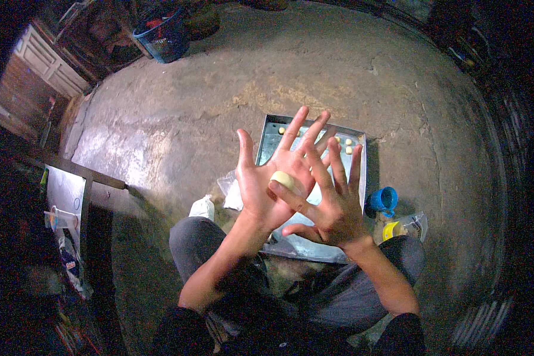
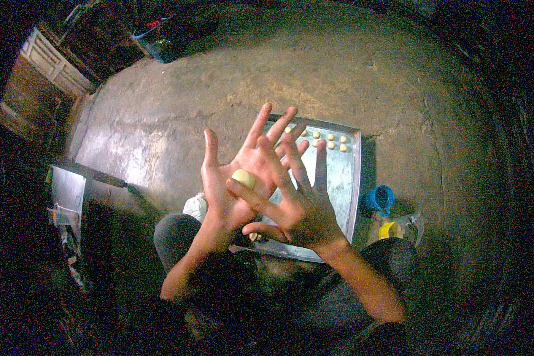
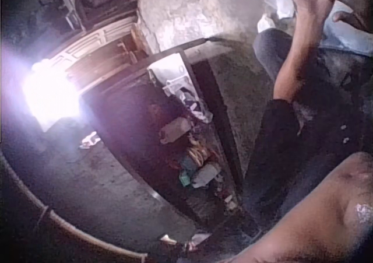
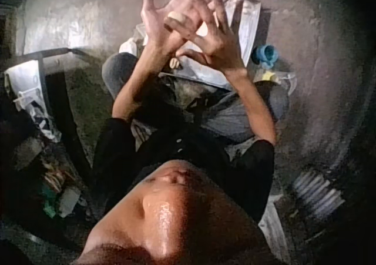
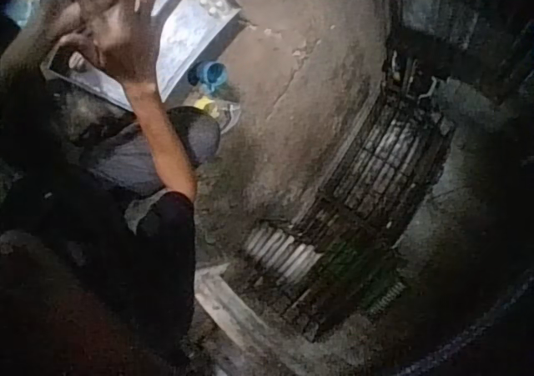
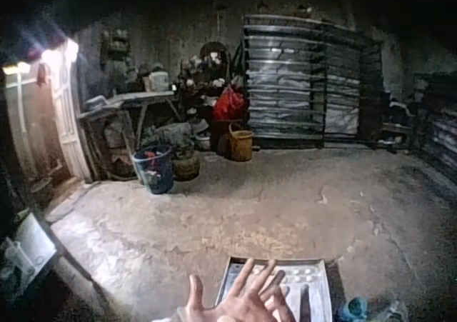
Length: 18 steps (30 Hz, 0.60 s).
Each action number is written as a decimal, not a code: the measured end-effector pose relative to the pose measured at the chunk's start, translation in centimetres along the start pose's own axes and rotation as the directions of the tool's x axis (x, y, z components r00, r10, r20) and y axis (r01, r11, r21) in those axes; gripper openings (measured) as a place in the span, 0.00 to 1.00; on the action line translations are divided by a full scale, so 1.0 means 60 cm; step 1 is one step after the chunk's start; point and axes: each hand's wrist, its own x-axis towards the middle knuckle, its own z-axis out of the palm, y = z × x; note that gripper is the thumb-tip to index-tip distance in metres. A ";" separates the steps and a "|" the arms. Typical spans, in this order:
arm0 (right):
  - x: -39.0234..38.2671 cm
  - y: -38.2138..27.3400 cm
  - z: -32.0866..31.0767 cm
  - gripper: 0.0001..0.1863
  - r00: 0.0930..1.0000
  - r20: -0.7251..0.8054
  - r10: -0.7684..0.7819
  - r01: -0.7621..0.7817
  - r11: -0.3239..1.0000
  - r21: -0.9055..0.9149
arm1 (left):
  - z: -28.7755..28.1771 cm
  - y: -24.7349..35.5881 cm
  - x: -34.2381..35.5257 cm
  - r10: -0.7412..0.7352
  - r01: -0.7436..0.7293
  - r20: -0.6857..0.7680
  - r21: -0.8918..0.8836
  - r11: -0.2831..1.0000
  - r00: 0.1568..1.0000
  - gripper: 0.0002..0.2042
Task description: The person rolls small pieces of dough between their hands to form balls and places them in rows onto a metal baking tray.
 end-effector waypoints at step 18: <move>-0.002 0.020 -0.005 0.33 0.984 -0.081 -0.160 0.164 0.985 0.047 | 0.007 0.008 -0.011 -0.075 0.075 0.008 -0.001 0.997 0.997 0.51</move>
